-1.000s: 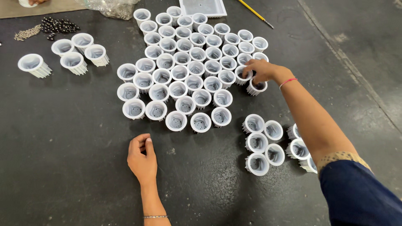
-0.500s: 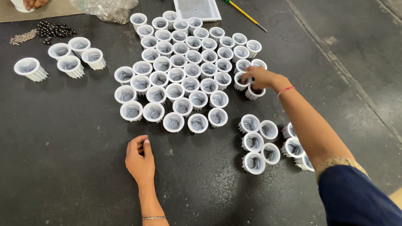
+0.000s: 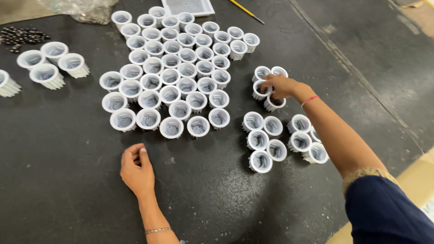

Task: The person wraps white plastic lamp holders in bubble wrap at a work table and places the wrapped units into a cardboard box, at one point wiping a holder with a cloth. Later the person arranges unwrapped lamp holders into groups on the table.

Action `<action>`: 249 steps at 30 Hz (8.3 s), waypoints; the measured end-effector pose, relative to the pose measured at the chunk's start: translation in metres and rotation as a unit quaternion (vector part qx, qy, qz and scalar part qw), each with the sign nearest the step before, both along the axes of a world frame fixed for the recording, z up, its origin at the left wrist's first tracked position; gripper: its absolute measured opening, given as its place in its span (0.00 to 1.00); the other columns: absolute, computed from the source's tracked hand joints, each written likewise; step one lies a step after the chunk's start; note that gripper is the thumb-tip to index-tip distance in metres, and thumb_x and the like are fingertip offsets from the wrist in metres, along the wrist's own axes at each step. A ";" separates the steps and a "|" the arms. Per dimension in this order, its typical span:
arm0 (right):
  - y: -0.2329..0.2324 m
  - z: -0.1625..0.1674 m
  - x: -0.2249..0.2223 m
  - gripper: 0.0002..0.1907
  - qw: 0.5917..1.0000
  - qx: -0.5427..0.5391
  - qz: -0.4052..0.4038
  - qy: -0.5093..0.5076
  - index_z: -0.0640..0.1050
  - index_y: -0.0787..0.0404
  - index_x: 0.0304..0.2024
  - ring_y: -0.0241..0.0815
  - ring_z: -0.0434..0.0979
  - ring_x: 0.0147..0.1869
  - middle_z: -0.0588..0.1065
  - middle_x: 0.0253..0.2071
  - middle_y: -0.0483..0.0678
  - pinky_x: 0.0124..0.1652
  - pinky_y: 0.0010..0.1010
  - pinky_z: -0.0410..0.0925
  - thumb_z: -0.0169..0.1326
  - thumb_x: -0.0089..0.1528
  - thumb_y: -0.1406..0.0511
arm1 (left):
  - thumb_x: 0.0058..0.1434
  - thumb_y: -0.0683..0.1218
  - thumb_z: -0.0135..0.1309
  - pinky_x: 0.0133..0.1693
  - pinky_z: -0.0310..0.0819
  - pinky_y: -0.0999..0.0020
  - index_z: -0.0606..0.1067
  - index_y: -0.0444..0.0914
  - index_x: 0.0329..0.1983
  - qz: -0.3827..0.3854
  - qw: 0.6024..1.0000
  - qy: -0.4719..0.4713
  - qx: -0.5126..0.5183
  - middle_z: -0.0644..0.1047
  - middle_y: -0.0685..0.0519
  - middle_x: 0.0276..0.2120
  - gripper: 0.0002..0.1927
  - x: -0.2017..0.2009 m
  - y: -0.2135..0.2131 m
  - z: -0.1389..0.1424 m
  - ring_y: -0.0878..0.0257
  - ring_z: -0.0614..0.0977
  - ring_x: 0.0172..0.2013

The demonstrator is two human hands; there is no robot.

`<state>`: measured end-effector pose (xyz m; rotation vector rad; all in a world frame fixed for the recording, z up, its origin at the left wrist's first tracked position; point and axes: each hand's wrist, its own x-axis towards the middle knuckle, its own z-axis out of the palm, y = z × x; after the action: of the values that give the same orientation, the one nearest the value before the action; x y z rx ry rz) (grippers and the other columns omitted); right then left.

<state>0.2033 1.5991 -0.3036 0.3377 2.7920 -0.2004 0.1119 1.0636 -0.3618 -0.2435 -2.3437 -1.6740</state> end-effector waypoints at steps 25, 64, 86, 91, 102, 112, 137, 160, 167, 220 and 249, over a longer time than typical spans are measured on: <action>-0.041 0.114 0.139 0.22 0.990 -0.052 -0.026 0.129 0.80 0.46 0.56 0.56 0.66 0.72 0.66 0.71 0.53 0.65 0.45 0.62 0.62 0.58 0.61 | 0.70 0.38 0.57 0.39 0.76 0.71 0.79 0.34 0.48 -0.028 0.999 0.002 0.024 0.82 0.51 0.41 0.05 -0.008 -0.008 -0.014 0.65 0.82 0.36; -0.113 0.031 0.093 0.18 0.939 -0.143 -0.188 0.251 0.78 0.52 0.57 0.47 0.82 0.53 0.80 0.53 0.50 0.54 0.39 0.74 0.54 0.64 0.60 | 0.69 0.40 0.57 0.38 0.77 0.69 0.79 0.36 0.46 -0.013 1.000 -0.025 0.012 0.82 0.51 0.40 0.05 -0.006 -0.006 -0.008 0.64 0.83 0.37; -0.008 0.008 0.093 0.23 0.971 0.112 -0.163 0.137 0.76 0.55 0.47 0.53 0.81 0.46 0.81 0.35 0.45 0.54 0.46 0.66 0.67 0.51 0.59 | 0.68 0.40 0.57 0.39 0.77 0.68 0.79 0.35 0.46 -0.010 0.999 -0.035 0.008 0.82 0.51 0.41 0.06 -0.008 -0.006 -0.007 0.63 0.83 0.37; -0.018 0.020 0.080 0.24 0.960 0.093 -0.183 0.190 0.76 0.56 0.50 0.54 0.80 0.52 0.80 0.42 0.48 0.53 0.48 0.68 0.66 0.55 0.56 | 0.67 0.40 0.57 0.38 0.77 0.69 0.79 0.36 0.46 -0.005 0.999 -0.041 0.008 0.82 0.52 0.40 0.06 -0.008 -0.004 -0.005 0.64 0.83 0.36; -0.009 -0.002 0.043 0.22 0.984 0.044 -0.060 0.164 0.81 0.42 0.45 0.56 0.70 0.67 0.72 0.62 0.49 0.57 0.51 0.68 0.53 0.53 0.72 | 0.67 0.41 0.57 0.37 0.77 0.68 0.79 0.36 0.45 -0.009 0.999 -0.030 0.018 0.82 0.52 0.39 0.06 -0.010 -0.006 -0.006 0.63 0.83 0.35; -0.014 0.037 -0.005 0.21 0.981 0.137 -0.126 0.050 0.85 0.39 0.44 0.58 0.78 0.56 0.77 0.51 0.54 0.53 0.49 0.72 0.53 0.55 0.70 | 0.66 0.41 0.57 0.36 0.76 0.68 0.79 0.36 0.45 -0.002 0.998 -0.054 0.025 0.81 0.52 0.38 0.06 -0.010 -0.003 0.002 0.63 0.83 0.34; 0.010 0.009 -0.217 0.35 0.987 -0.064 -0.081 0.120 0.76 0.46 0.59 0.61 0.70 0.66 0.67 0.66 0.54 0.54 0.47 0.71 0.47 0.51 0.78 | 0.64 0.44 0.55 0.35 0.75 0.67 0.80 0.40 0.43 0.031 0.992 -0.104 -0.058 0.81 0.55 0.37 0.06 -0.013 0.005 0.015 0.63 0.82 0.31; -0.008 -0.018 -0.230 0.39 0.975 0.014 -0.193 0.111 0.72 0.37 0.65 0.62 0.51 0.78 0.60 0.72 0.54 0.63 0.75 0.52 0.62 0.51 0.42 | 0.65 0.44 0.57 0.37 0.77 0.67 0.80 0.39 0.45 0.028 0.994 -0.083 -0.068 0.82 0.53 0.38 0.07 -0.015 0.002 -0.012 0.62 0.83 0.33; 0.012 -0.009 -0.218 0.39 0.989 0.041 -0.086 0.117 0.77 0.45 0.61 0.65 0.70 0.65 0.71 0.60 0.61 0.62 0.52 0.64 0.65 0.49 0.44 | 0.65 0.44 0.57 0.34 0.74 0.67 0.80 0.38 0.45 0.025 0.995 -0.092 -0.035 0.81 0.53 0.37 0.08 -0.014 0.000 -0.004 0.63 0.83 0.32; -0.137 -0.015 -0.135 0.22 0.977 0.009 0.013 0.212 0.81 0.50 0.52 0.61 0.75 0.58 0.67 0.67 0.51 0.53 0.49 0.71 0.61 0.55 0.55 | 0.65 0.44 0.56 0.37 0.76 0.66 0.80 0.40 0.43 0.011 0.994 -0.105 -0.006 0.82 0.55 0.37 0.06 -0.011 -0.004 0.012 0.63 0.83 0.33; -0.062 -0.008 -0.136 0.30 0.969 -0.043 -0.109 0.216 0.81 0.52 0.53 0.57 0.78 0.59 0.78 0.55 0.51 0.57 0.47 0.69 0.64 0.55 0.45 | 0.64 0.43 0.56 0.36 0.76 0.66 0.79 0.39 0.43 0.007 0.996 -0.089 0.001 0.81 0.54 0.37 0.06 -0.010 -0.005 0.011 0.62 0.83 0.34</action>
<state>0.0670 1.5366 -0.3115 0.6504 3.1540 -0.5011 0.1015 1.0588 -0.3507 -0.0801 -2.4632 -1.7596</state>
